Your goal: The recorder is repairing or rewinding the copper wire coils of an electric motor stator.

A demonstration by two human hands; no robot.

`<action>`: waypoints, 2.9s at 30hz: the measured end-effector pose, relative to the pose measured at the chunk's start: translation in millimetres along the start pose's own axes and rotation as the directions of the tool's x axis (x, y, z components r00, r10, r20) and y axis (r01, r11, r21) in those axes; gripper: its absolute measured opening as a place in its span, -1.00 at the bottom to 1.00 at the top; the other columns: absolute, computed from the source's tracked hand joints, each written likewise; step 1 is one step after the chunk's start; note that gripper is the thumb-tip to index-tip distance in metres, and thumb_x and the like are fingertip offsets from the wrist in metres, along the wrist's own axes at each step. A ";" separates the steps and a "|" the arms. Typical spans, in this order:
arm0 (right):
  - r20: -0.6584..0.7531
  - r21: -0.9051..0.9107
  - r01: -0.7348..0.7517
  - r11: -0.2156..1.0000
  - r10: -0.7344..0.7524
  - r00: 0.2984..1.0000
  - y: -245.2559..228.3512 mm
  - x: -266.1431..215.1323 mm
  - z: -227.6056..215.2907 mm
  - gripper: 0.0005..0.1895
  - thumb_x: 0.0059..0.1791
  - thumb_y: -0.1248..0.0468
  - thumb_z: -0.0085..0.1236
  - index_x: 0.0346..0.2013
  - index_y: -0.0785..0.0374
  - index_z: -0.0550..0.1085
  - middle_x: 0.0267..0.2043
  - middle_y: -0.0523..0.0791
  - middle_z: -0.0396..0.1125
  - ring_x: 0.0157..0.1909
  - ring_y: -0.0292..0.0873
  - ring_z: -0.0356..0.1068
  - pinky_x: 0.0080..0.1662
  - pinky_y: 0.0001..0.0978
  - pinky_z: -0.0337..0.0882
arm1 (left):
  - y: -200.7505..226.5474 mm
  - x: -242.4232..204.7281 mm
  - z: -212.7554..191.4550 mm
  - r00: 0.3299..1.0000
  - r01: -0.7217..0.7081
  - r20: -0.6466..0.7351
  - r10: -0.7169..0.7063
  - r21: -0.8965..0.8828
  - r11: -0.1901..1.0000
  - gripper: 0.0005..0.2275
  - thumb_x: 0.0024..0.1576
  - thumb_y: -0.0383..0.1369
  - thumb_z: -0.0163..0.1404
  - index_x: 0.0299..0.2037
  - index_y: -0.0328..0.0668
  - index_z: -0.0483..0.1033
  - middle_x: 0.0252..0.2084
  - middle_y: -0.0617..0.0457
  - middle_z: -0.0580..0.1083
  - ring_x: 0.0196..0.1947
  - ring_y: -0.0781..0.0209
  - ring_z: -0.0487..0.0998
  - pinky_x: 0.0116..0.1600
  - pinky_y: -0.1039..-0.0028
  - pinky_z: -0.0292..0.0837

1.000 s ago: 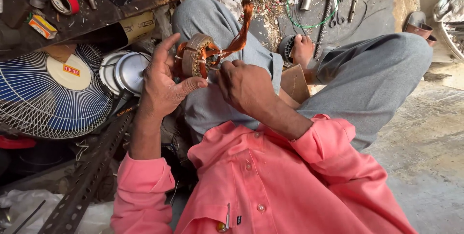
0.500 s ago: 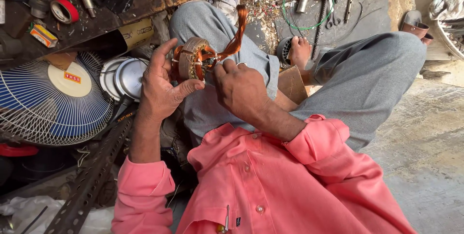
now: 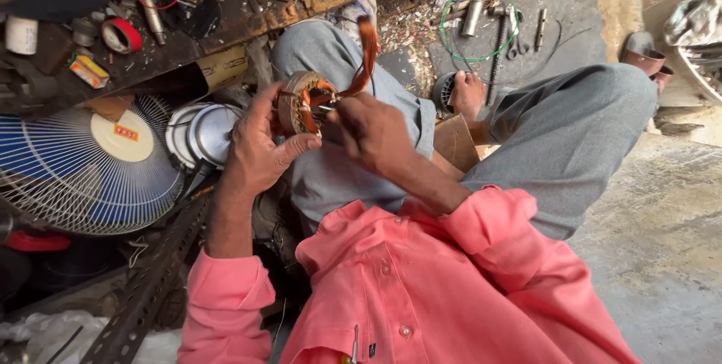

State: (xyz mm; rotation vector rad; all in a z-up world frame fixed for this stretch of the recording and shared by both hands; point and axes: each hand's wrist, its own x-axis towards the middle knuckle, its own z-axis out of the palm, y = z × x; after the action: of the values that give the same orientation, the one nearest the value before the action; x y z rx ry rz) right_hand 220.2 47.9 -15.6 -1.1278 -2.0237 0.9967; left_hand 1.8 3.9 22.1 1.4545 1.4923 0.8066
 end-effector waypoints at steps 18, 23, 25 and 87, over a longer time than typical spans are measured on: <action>0.101 0.182 -0.005 0.983 -0.014 0.995 21.0 12.8 11.7 -0.70 -0.13 0.35 0.27 -0.10 0.14 0.57 -0.20 -0.02 0.48 -0.15 0.12 0.50 -0.10 -0.12 0.50 | -7.7 10.7 2.8 0.985 0.170 0.075 -0.154 -0.302 0.938 -0.20 -0.09 -0.12 0.36 0.32 -0.28 0.23 0.03 -0.01 0.54 -0.03 0.28 0.59 0.09 0.43 0.56; 0.090 0.015 -0.009 1.000 0.008 0.996 7.3 13.4 15.9 -0.70 -0.19 0.32 0.25 -0.18 0.22 0.48 -0.26 0.02 0.44 -0.15 0.17 0.45 -0.14 -0.02 0.45 | 8.4 12.6 -2.2 0.992 0.124 0.035 -0.122 -0.033 0.992 -0.24 -0.13 -0.18 0.35 0.27 -0.33 0.32 0.04 -0.04 0.54 -0.02 0.26 0.54 0.04 0.40 0.53; 0.053 0.003 -0.005 1.000 0.005 0.999 5.3 8.2 21.7 -0.67 -0.19 0.33 0.23 -0.14 0.22 0.45 -0.21 0.03 0.42 -0.15 0.18 0.45 -0.16 -0.01 0.44 | 7.3 11.8 -0.8 0.996 0.086 0.011 -0.086 -0.011 0.996 -0.24 -0.13 -0.17 0.35 0.27 -0.33 0.31 0.05 -0.04 0.53 -0.01 0.26 0.54 0.04 0.40 0.54; -0.012 0.073 0.130 0.989 -0.130 0.991 3.8 -10.4 10.2 -0.49 -0.16 0.42 0.24 0.09 0.18 0.44 -0.22 -0.06 0.40 -0.21 0.05 0.45 -0.22 -0.17 0.44 | -21.3 -0.3 7.2 1.000 0.020 0.004 -0.021 -0.472 0.882 -0.24 0.00 -0.31 0.35 0.39 -0.34 0.22 0.22 -0.07 0.48 0.20 0.22 0.52 0.32 0.37 0.52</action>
State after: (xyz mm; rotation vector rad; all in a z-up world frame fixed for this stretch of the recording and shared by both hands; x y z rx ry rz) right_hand 218.5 36.9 -25.8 -0.9470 -2.0103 0.9906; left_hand -0.6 0.4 0.0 1.0664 1.1967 1.0709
